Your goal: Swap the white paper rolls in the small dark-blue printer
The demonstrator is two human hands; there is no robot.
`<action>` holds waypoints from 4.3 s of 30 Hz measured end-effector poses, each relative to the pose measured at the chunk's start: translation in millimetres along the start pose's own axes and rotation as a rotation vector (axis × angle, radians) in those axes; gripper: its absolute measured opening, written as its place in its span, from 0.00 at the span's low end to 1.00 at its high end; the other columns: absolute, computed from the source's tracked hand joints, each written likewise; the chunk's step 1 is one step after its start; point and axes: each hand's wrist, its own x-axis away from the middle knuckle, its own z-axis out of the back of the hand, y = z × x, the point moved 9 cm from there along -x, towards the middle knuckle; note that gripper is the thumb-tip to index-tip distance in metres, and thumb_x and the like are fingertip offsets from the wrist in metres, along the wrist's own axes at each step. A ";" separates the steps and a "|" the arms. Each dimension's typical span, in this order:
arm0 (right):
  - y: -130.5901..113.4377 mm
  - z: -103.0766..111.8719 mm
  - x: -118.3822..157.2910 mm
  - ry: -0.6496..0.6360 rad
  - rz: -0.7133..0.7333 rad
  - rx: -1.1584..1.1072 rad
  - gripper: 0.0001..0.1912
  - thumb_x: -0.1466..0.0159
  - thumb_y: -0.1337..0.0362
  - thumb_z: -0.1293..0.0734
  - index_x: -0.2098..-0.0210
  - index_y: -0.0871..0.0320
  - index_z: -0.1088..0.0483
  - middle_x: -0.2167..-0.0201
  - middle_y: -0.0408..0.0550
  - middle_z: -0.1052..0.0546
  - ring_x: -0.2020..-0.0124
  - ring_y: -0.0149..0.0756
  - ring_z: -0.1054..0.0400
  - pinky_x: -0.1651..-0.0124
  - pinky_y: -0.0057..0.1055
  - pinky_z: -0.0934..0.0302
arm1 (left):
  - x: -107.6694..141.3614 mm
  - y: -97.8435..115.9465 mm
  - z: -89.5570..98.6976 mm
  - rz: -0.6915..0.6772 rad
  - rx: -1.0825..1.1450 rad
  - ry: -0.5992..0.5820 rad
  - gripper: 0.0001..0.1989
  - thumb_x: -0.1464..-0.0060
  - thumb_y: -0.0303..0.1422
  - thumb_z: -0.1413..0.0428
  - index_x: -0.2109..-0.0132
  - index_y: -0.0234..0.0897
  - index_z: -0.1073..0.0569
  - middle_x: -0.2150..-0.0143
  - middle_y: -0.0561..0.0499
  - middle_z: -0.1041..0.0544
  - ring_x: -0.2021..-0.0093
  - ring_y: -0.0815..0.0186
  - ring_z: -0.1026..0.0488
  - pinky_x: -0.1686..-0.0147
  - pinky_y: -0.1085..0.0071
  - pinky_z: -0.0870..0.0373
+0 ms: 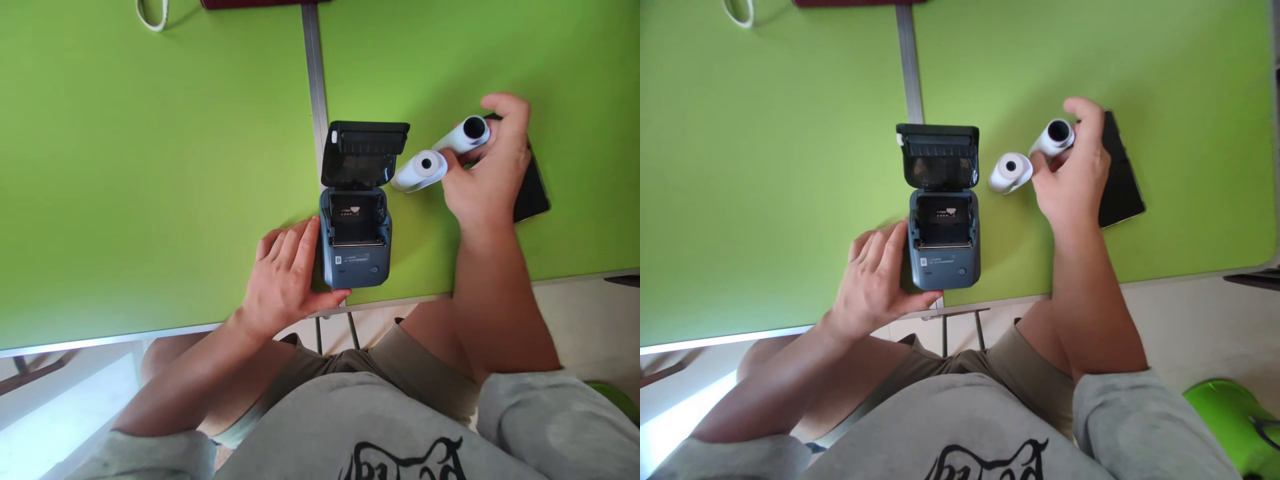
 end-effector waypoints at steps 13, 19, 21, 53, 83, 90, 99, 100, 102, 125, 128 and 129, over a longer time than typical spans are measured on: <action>-41.4 43.2 18.8 0.347 0.361 -0.221 0.14 0.42 0.72 0.39 0.58 0.59 0.28 0.62 0.48 0.30 0.61 0.36 0.31 0.54 0.40 0.34 | -1.9 1.5 -0.8 0.002 -0.007 -0.014 0.52 0.40 0.68 0.57 0.31 0.22 0.41 0.42 0.31 0.23 0.46 0.49 0.25 0.42 0.56 0.37; -92.7 6.6 37.1 -0.018 0.560 -0.059 0.20 0.38 0.67 0.32 0.46 0.53 0.32 0.52 0.54 0.25 0.48 0.48 0.27 0.47 0.48 0.29 | -2.1 1.3 0.1 0.001 -0.014 -0.014 0.52 0.39 0.68 0.57 0.32 0.21 0.40 0.43 0.31 0.23 0.46 0.48 0.25 0.42 0.56 0.37; -87.6 -6.6 38.6 -0.088 0.509 -0.028 0.22 0.37 0.67 0.31 0.45 0.51 0.33 0.49 0.56 0.27 0.46 0.50 0.28 0.45 0.50 0.29 | -2.7 1.3 0.1 0.001 -0.020 -0.014 0.52 0.40 0.68 0.57 0.32 0.21 0.39 0.43 0.31 0.23 0.46 0.48 0.25 0.42 0.56 0.37; -74.1 28.6 31.6 0.143 0.436 -0.555 0.25 0.38 0.48 0.26 0.44 0.47 0.29 0.54 0.49 0.28 0.58 0.37 0.27 0.65 0.34 0.32 | -1.4 0.2 -0.8 0.016 0.015 -0.019 0.52 0.40 0.68 0.55 0.29 0.25 0.43 0.41 0.32 0.23 0.45 0.48 0.25 0.41 0.55 0.38; -138.4 -19.0 68.6 -0.420 0.587 -0.333 0.08 0.35 0.71 0.31 0.69 0.52 0.26 0.64 0.43 0.19 0.62 0.35 0.23 0.58 0.37 0.29 | 0.0 -0.2 -0.1 0.009 0.064 -0.002 0.52 0.40 0.62 0.49 0.25 0.28 0.51 0.39 0.32 0.25 0.44 0.49 0.25 0.40 0.55 0.37; -142.0 -13.9 81.0 -0.417 0.666 -0.470 0.08 0.40 0.69 0.28 0.72 0.51 0.29 0.67 0.40 0.20 0.58 0.39 0.26 0.54 0.44 0.32 | 2.1 4.7 4.6 -0.060 0.064 0.026 0.37 0.37 0.56 0.45 0.27 0.51 0.42 0.38 0.37 0.30 0.44 0.51 0.28 0.42 0.53 0.35; -111.9 -13.2 64.6 -0.297 0.467 -0.670 0.15 0.32 0.60 0.36 0.75 0.51 0.29 0.72 0.45 0.25 0.67 0.38 0.29 0.62 0.43 0.31 | 2.2 3.7 1.5 -0.049 0.069 -0.039 0.31 0.39 0.54 0.42 0.32 0.60 0.33 0.36 0.40 0.33 0.43 0.51 0.30 0.41 0.51 0.35; -104.2 -12.3 61.0 -0.240 0.406 -0.655 0.16 0.31 0.59 0.37 0.76 0.51 0.30 0.72 0.46 0.26 0.68 0.38 0.29 0.63 0.43 0.32 | 2.4 3.9 1.9 -0.055 0.069 -0.037 0.30 0.39 0.54 0.42 0.32 0.60 0.33 0.35 0.40 0.33 0.42 0.51 0.31 0.41 0.51 0.36; -91.0 -12.0 57.2 -0.153 0.316 -0.626 0.16 0.31 0.58 0.37 0.75 0.51 0.30 0.72 0.46 0.27 0.68 0.38 0.30 0.63 0.41 0.33 | 2.9 4.3 1.7 -0.063 0.068 -0.037 0.27 0.39 0.54 0.42 0.35 0.60 0.30 0.35 0.39 0.34 0.41 0.50 0.31 0.41 0.50 0.36; -75.2 -41.0 62.4 -0.385 0.106 -0.835 0.24 0.30 0.45 0.38 0.40 0.47 0.36 0.40 0.47 0.26 0.35 0.43 0.32 0.29 0.49 0.38 | 0.2 6.5 3.9 -0.106 0.064 -0.029 0.25 0.36 0.49 0.43 0.36 0.58 0.39 0.35 0.36 0.37 0.43 0.48 0.31 0.44 0.48 0.35; -81.3 -45.5 66.9 -0.494 0.077 -0.763 0.22 0.32 0.50 0.32 0.42 0.50 0.33 0.40 0.49 0.26 0.35 0.41 0.31 0.29 0.45 0.38 | 0.1 7.1 2.6 -0.117 0.045 -0.039 0.26 0.35 0.49 0.45 0.34 0.58 0.42 0.36 0.34 0.37 0.43 0.47 0.31 0.44 0.47 0.34; -82.8 -46.5 68.3 -0.522 0.074 -0.731 0.22 0.32 0.51 0.31 0.42 0.51 0.33 0.40 0.49 0.25 0.36 0.41 0.30 0.30 0.44 0.36 | -0.1 7.2 2.7 -0.117 0.038 -0.034 0.27 0.35 0.50 0.46 0.33 0.57 0.44 0.36 0.34 0.37 0.44 0.47 0.30 0.44 0.48 0.34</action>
